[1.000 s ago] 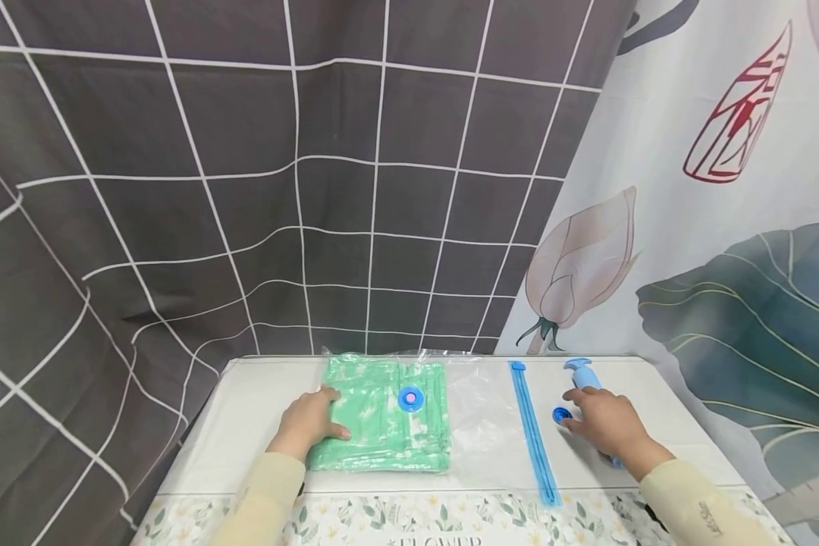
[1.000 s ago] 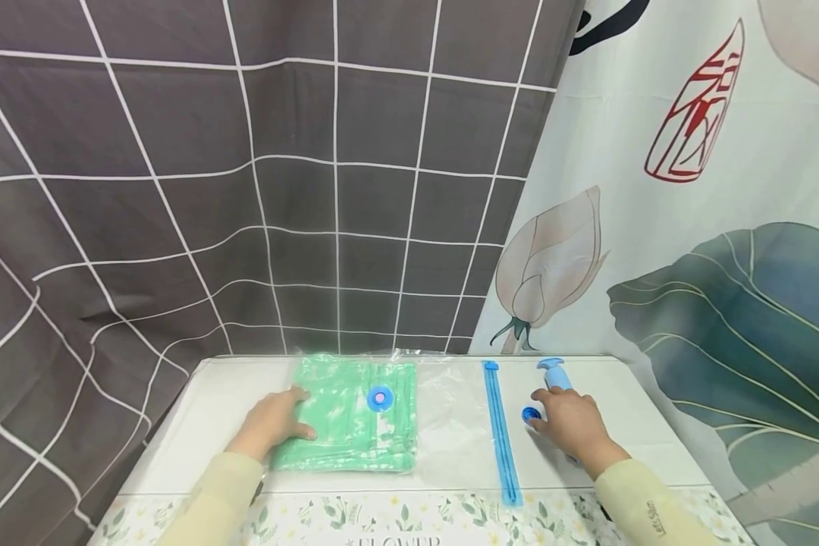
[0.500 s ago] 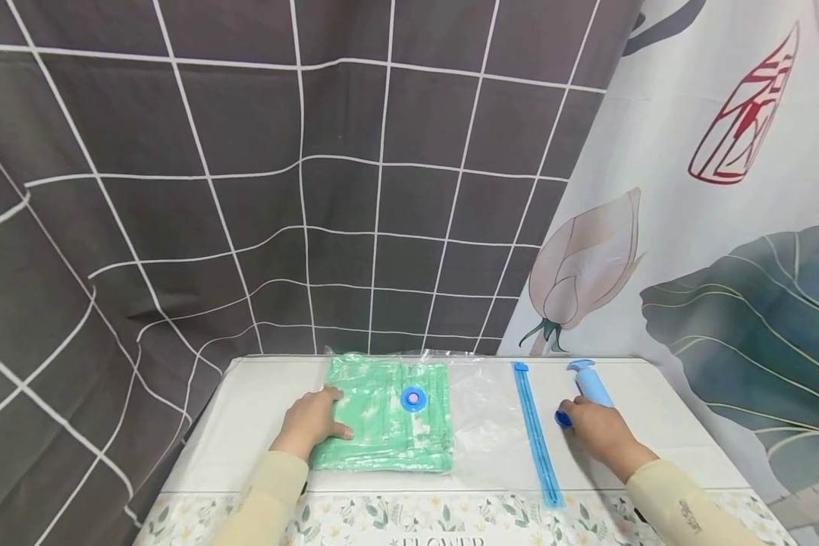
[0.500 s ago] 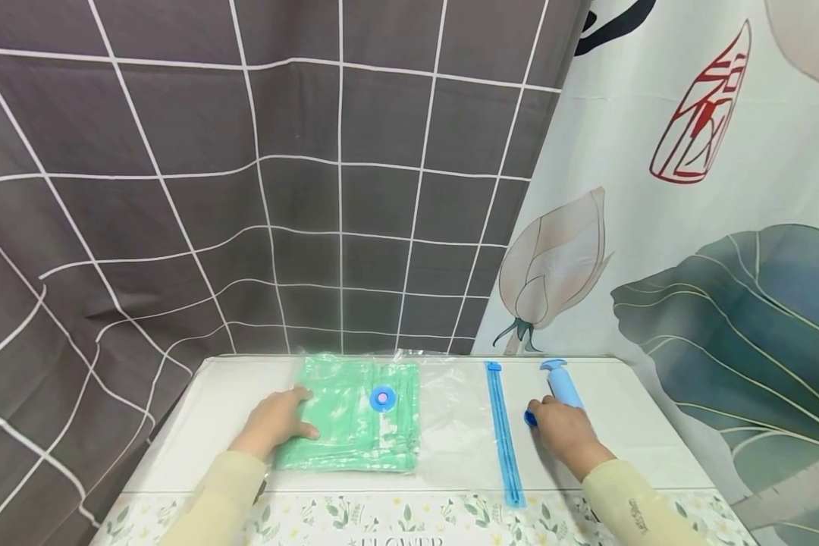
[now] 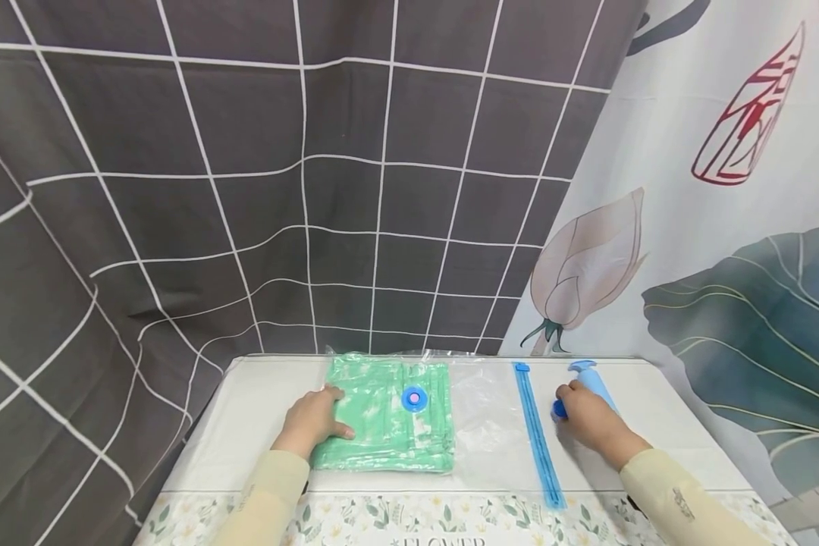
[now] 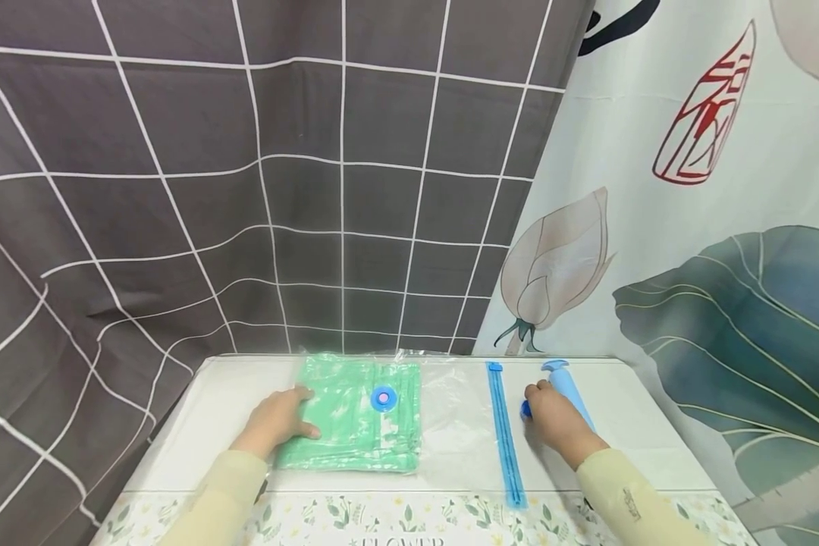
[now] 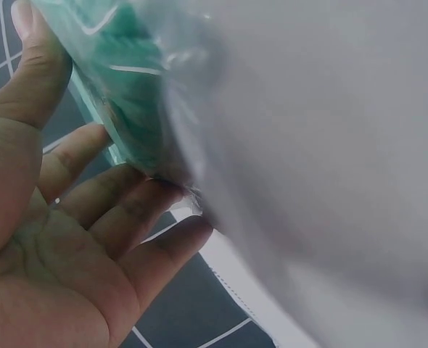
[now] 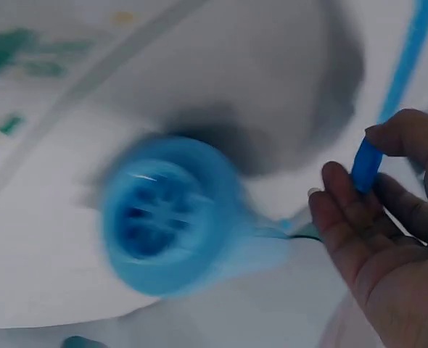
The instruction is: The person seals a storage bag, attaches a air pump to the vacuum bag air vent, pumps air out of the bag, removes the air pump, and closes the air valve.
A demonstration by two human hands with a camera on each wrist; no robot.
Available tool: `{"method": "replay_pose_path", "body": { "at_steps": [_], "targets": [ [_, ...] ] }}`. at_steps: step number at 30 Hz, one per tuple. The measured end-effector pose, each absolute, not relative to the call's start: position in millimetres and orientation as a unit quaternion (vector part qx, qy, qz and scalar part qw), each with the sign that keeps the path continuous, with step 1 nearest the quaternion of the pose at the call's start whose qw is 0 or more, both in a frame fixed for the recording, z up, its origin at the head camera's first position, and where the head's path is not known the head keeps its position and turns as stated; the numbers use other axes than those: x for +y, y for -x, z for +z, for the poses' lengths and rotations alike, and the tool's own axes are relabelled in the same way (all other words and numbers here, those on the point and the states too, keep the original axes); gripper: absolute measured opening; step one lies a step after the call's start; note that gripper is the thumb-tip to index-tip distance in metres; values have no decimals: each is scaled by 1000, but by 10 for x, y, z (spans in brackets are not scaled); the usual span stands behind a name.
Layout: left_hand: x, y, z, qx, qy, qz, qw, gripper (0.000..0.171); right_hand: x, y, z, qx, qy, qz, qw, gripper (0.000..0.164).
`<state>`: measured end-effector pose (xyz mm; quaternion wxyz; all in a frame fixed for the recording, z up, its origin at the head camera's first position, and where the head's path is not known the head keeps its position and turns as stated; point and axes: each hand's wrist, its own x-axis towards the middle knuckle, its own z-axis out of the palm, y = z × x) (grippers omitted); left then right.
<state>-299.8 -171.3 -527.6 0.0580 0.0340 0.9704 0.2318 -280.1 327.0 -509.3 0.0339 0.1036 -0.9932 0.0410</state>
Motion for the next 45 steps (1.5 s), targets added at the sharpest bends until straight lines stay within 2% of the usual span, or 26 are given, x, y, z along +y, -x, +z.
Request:
{"method": "replay_pose_path", "body": {
  "at_steps": [5, 9, 18, 33, 35, 38, 40, 42, 45],
  "targets": [
    [-1750, 2963, -5249, 972, -27, 226, 56, 95, 2764, 2944, -4908, -985, -99, 140, 10, 46],
    [-1729, 2963, -5216, 972, -30, 226, 53, 93, 2284, 3032, -4889, -969, -121, 216, 2, 45],
    [-1660, 2991, -5262, 972, -23, 226, 56, 94, 1514, 3178, -4889, -959, -174, 223, 21, 37],
    [-1669, 3005, -5268, 973, -23, 224, 54, 95, 1153, 3282, -5104, -957, -236, 170, 21, 36],
    [-1667, 2998, -5260, 973, -22, 224, 53, 95, 1158, 3334, -5184, -954, -251, 161, 30, 38],
    [-1666, 2993, -5254, 973, -18, 224, 53, 95, 1229, 3535, -5503, -946, -285, 140, 67, 40],
    [-1665, 2994, -5253, 973, -19, 223, 53, 94, 1236, 3556, -5547, -943, -292, 139, 74, 42],
    [-1664, 2998, -5257, 973, -20, 222, 53, 94, 1223, 3539, -5532, -942, -295, 144, 75, 41],
    [-1666, 3002, -5263, 974, -21, 220, 54, 94, 1126, 3341, -5253, -946, -280, 159, 47, 38]
  ]
}}
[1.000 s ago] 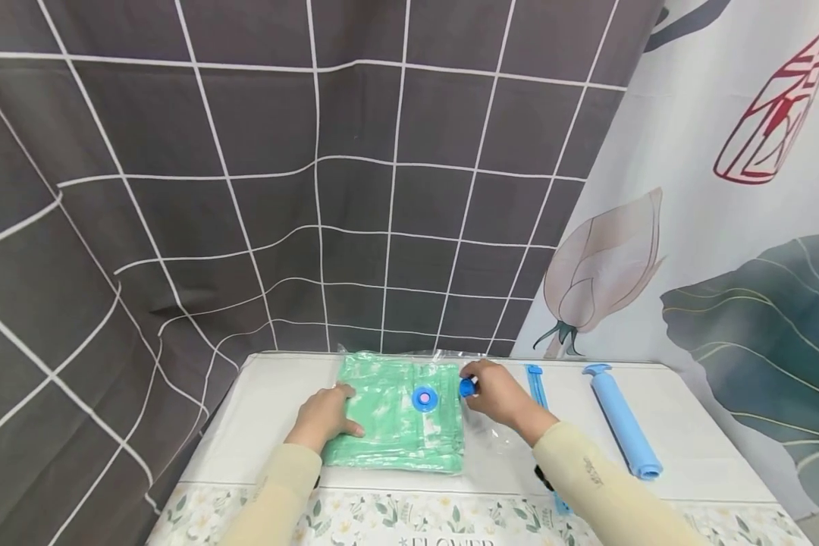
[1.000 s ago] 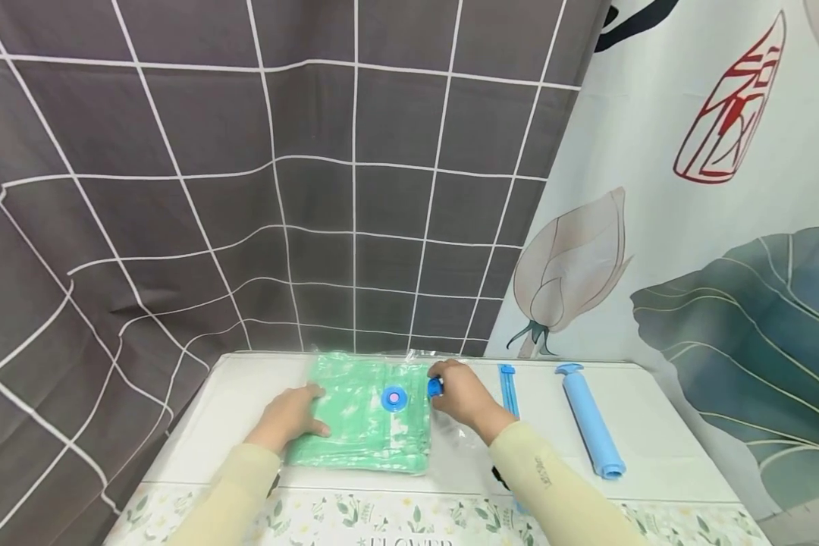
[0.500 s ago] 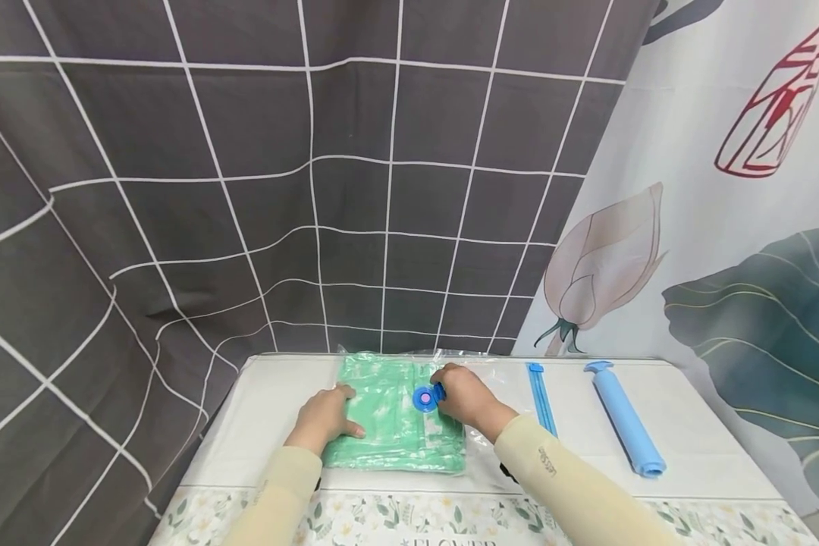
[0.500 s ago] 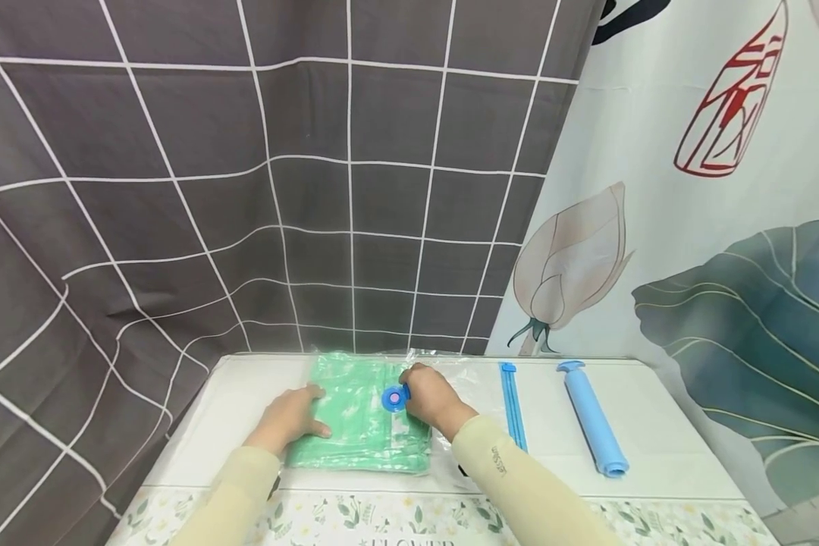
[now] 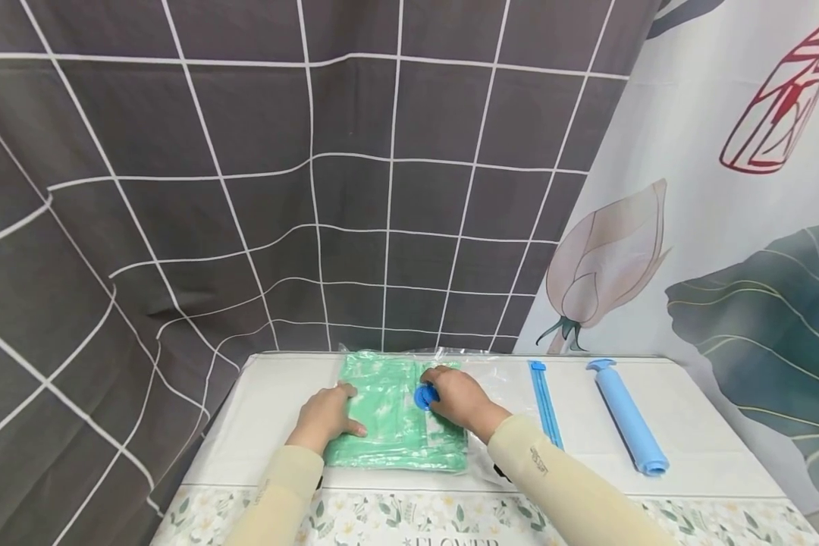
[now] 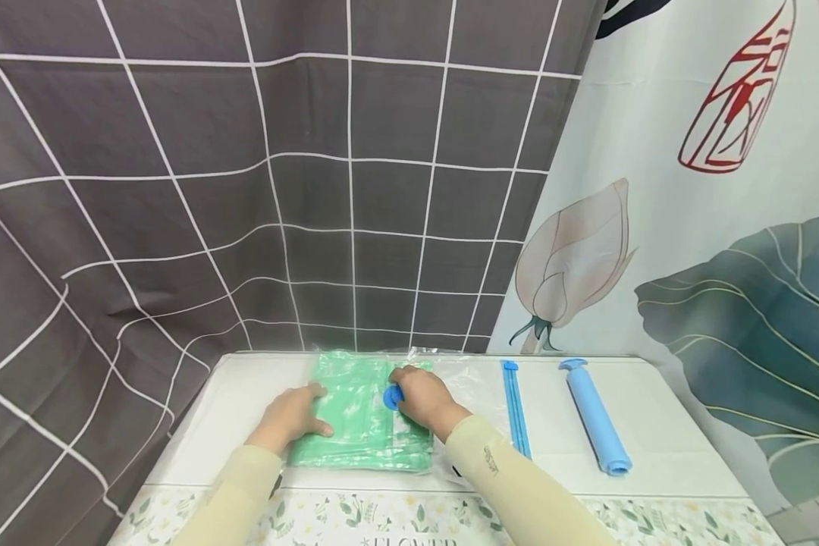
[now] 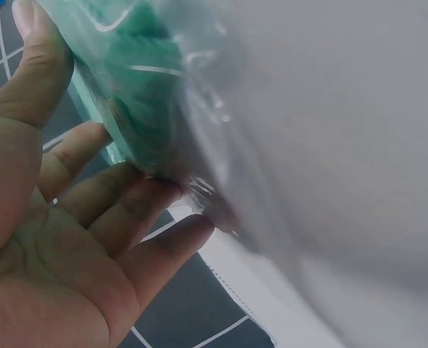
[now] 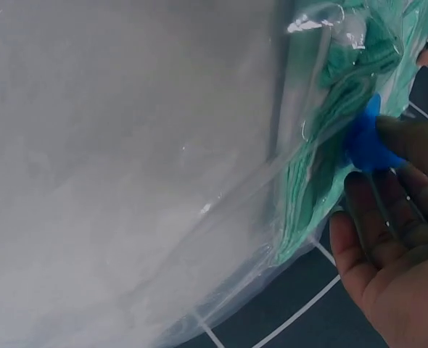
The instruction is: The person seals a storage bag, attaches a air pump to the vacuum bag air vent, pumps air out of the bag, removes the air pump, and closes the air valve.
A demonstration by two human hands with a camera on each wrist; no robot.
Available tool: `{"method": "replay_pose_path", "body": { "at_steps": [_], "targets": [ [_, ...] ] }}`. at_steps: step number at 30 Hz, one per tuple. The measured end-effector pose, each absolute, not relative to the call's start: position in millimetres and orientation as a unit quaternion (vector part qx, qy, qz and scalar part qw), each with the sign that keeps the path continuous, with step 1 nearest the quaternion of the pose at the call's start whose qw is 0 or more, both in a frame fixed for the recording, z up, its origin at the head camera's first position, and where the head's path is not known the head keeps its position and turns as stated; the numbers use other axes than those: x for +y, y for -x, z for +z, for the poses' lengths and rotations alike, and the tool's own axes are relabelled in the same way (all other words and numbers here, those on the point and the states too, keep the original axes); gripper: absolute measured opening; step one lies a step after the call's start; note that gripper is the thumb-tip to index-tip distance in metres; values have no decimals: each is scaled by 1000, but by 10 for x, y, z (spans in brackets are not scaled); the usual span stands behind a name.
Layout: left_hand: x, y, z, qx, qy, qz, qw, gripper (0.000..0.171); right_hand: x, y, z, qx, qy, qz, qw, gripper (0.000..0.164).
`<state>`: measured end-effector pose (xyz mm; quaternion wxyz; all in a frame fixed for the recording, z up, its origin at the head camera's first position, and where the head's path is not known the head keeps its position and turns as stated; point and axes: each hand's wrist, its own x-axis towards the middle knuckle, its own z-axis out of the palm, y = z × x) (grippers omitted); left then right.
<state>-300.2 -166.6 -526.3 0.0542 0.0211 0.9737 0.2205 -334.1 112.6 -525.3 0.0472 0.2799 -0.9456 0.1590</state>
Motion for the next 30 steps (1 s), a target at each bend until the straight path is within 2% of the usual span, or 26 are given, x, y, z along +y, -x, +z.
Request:
{"method": "replay_pose_path", "body": {
  "at_steps": [6, 15, 26, 30],
  "targets": [
    [-1668, 3013, -5267, 974, -17, 221, 57, 95, 1067, 3213, -5145, -950, -279, 135, 36, 28],
    [-1675, 3022, -5281, 973, -17, 222, 59, 95, 1090, 3250, -5225, -940, -327, 68, 73, 21],
    [-1673, 2998, -5261, 973, -15, 223, 58, 96, 1051, 3277, -5231, -944, -323, 42, 57, 29],
    [-1664, 2991, -5250, 973, -17, 224, 54, 96, 1031, 3297, -5235, -944, -323, 29, 66, 21]
  ]
}}
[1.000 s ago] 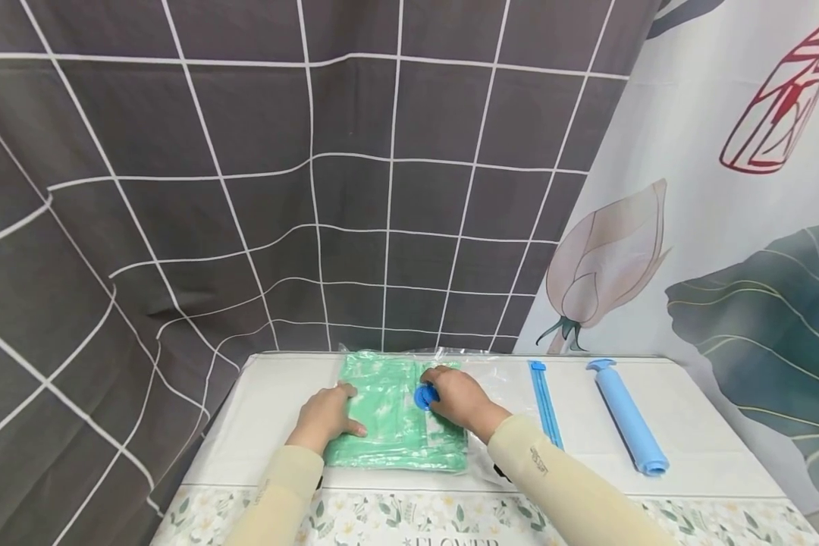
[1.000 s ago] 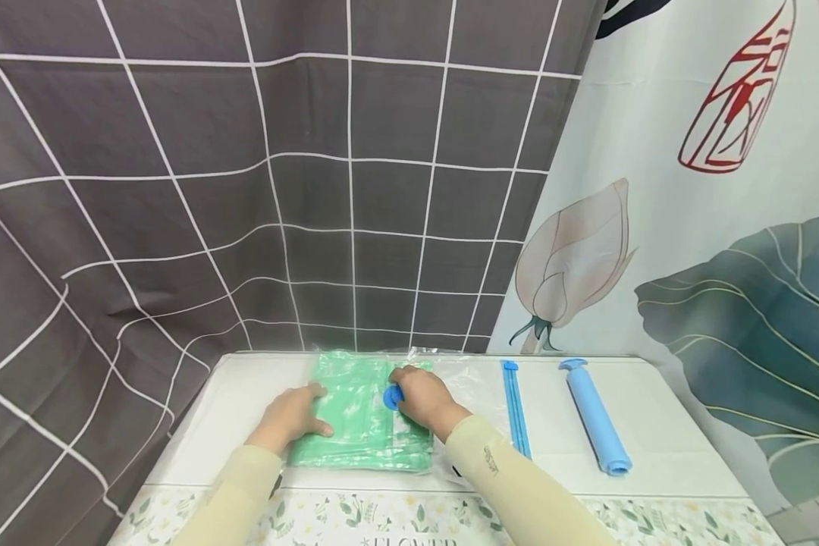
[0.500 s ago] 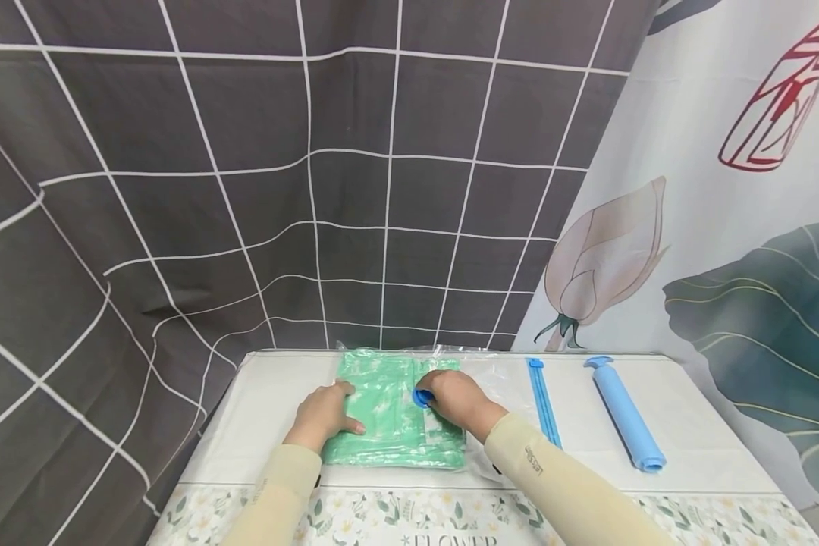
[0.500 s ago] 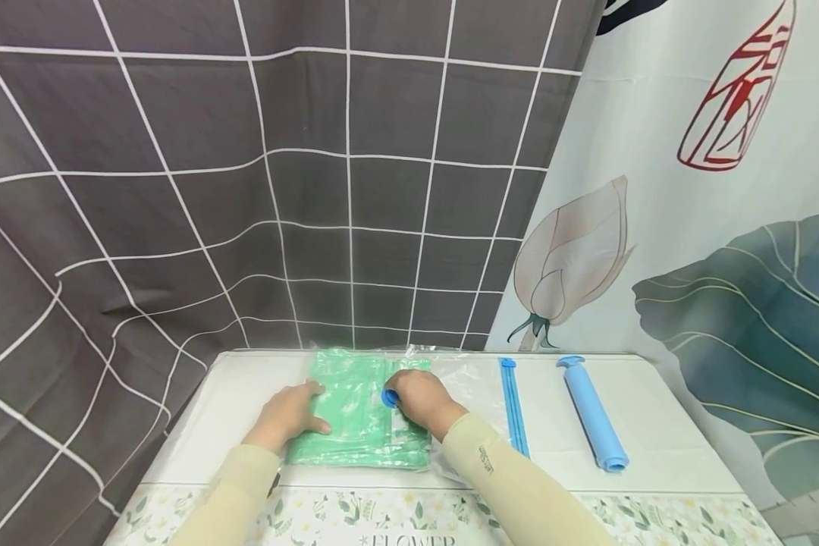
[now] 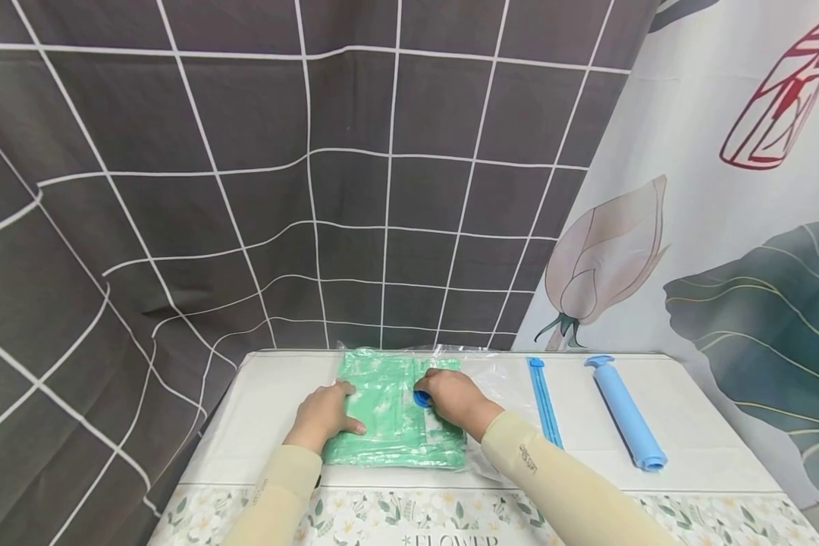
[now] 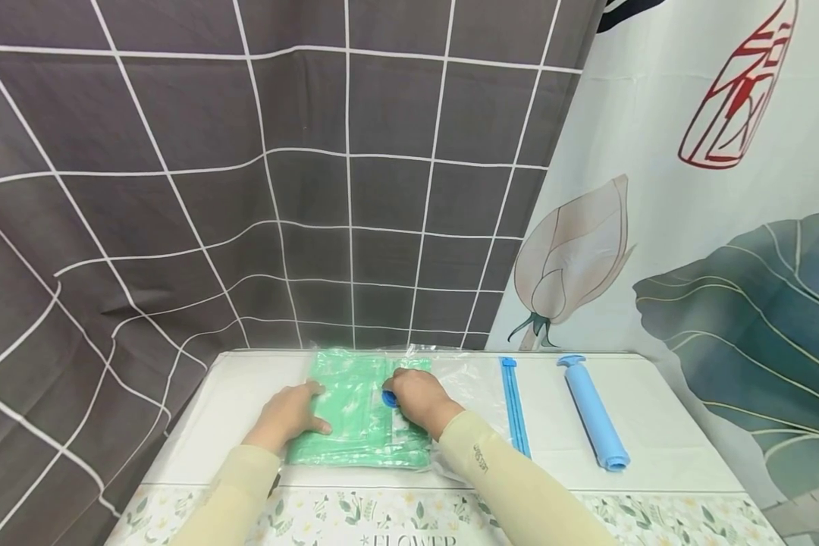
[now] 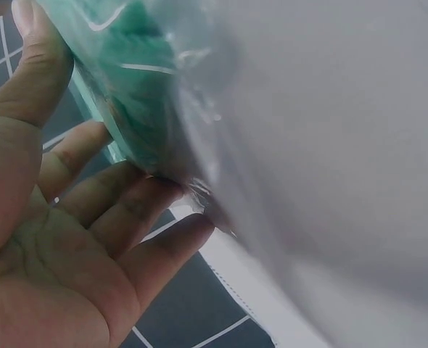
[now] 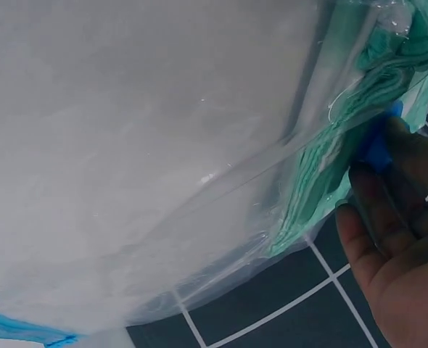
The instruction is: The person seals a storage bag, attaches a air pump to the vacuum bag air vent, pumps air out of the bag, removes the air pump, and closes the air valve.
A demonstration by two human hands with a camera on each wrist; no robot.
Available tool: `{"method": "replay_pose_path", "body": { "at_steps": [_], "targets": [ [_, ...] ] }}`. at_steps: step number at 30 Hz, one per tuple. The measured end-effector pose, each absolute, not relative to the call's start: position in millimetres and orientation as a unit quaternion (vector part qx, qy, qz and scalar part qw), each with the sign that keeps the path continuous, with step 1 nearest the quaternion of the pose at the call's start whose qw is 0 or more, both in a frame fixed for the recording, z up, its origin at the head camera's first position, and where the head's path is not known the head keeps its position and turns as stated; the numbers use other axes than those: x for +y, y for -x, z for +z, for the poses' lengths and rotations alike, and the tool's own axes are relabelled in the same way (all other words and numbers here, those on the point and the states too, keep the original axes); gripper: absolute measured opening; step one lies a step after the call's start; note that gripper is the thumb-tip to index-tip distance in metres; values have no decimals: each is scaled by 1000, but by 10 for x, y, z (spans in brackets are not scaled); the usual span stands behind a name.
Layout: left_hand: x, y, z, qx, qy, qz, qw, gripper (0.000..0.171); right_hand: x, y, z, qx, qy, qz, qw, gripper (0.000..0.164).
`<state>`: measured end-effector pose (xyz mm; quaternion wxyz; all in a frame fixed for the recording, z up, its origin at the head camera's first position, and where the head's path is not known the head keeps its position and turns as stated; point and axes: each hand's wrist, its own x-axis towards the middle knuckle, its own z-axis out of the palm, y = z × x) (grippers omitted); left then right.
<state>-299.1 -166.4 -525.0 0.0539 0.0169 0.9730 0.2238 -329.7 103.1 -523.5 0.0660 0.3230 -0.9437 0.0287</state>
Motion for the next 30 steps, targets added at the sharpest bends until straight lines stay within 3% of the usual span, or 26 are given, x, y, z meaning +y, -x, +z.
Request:
{"method": "replay_pose_path", "body": {
  "at_steps": [3, 11, 20, 23, 26, 30],
  "targets": [
    [-1668, 2988, -5251, 973, -17, 224, 53, 96, 1016, 3304, -5245, -946, -315, 27, 70, 16],
    [-1672, 3003, -5250, 973, -18, 224, 57, 96, 1039, 3451, -5509, -957, -277, 3, 86, 48],
    [-1642, 3006, -5256, 973, -20, 224, 57, 96, 960, 3458, -5441, -966, -238, -53, 83, 50],
    [-1652, 2991, -5276, 973, -22, 224, 60, 96, 931, 3343, -5291, -968, -230, -89, 54, 54],
    [-1677, 2980, -5291, 974, -22, 218, 60, 96, 900, 3205, -5151, -958, -255, -127, 16, 49],
    [-1678, 2995, -5272, 975, -23, 216, 55, 95, 926, 3141, -5087, -942, -302, -145, 14, 47]
  ]
}}
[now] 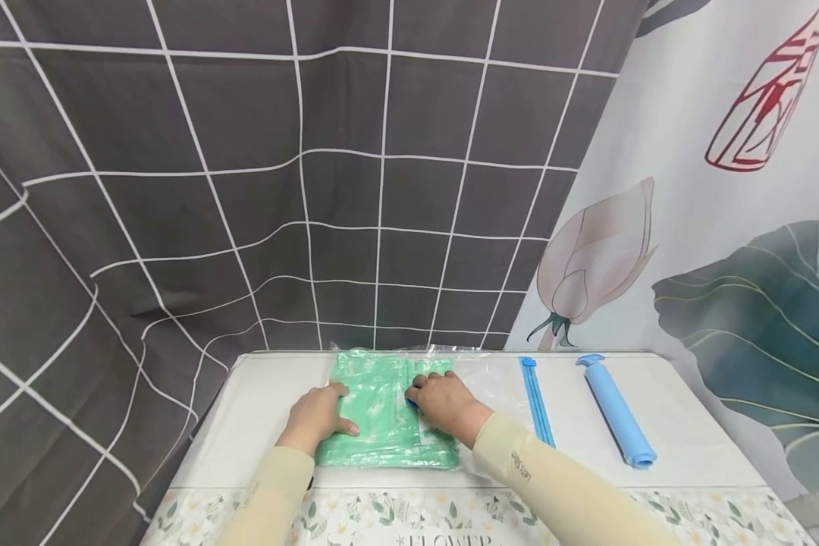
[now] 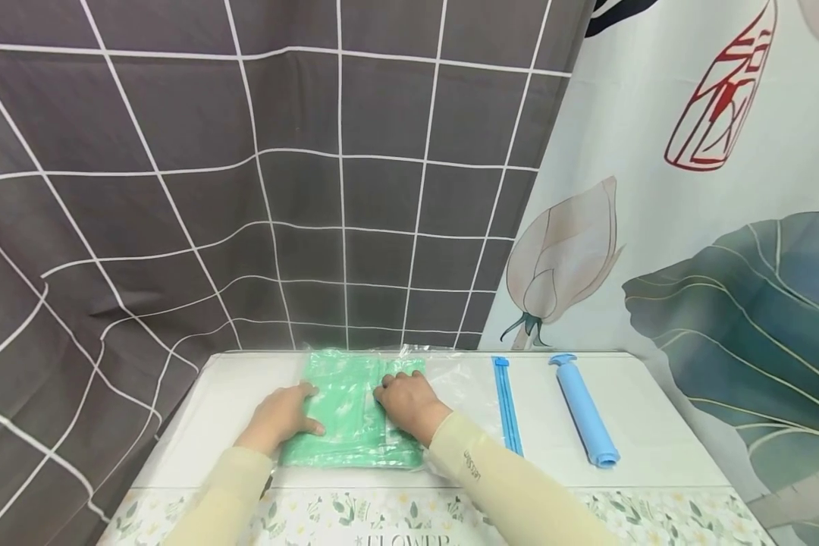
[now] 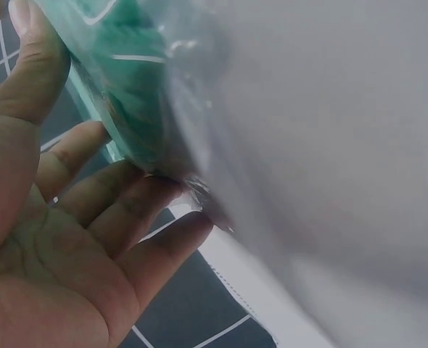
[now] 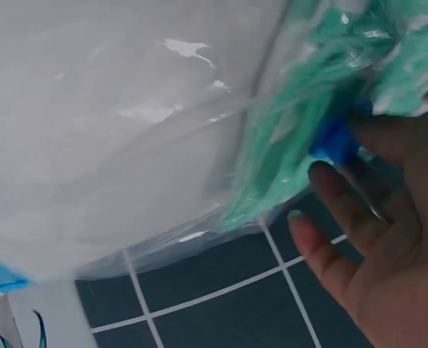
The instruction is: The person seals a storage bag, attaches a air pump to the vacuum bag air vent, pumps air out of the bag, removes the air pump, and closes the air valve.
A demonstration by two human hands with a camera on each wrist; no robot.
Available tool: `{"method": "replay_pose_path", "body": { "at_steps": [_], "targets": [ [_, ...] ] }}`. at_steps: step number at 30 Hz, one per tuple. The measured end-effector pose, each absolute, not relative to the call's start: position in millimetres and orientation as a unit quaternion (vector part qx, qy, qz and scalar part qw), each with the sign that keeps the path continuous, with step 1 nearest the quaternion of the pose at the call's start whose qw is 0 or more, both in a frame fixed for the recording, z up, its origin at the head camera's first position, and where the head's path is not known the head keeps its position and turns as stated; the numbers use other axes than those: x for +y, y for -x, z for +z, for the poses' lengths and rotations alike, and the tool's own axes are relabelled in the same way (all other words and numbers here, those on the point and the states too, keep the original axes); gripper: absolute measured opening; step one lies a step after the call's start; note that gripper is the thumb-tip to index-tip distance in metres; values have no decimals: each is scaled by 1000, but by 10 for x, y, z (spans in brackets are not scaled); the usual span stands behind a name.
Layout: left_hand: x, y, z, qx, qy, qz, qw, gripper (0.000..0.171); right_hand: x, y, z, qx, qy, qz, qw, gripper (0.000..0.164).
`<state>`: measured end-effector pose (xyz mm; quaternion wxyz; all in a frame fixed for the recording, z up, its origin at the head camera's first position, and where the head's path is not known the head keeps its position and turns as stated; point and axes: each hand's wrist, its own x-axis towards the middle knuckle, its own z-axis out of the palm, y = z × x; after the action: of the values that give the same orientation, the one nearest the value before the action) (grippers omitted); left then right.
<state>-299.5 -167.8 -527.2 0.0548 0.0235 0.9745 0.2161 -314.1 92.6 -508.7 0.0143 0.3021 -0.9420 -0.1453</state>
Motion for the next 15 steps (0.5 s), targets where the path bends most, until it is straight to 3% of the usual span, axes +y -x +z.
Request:
{"method": "replay_pose_path", "body": {
  "at_steps": [5, 12, 15],
  "targets": [
    [-1665, 3006, -5254, 974, -23, 218, 58, 94, 967, 3200, -5140, -932, -329, -142, 43, 40],
    [-1662, 3010, -5256, 974, -20, 219, 60, 95, 999, 3279, -5234, -924, -346, -142, 81, 15],
    [-1672, 3003, -5246, 975, -20, 213, 59, 94, 976, 3298, -5254, -930, -332, -141, 76, 20]
  ]
}}
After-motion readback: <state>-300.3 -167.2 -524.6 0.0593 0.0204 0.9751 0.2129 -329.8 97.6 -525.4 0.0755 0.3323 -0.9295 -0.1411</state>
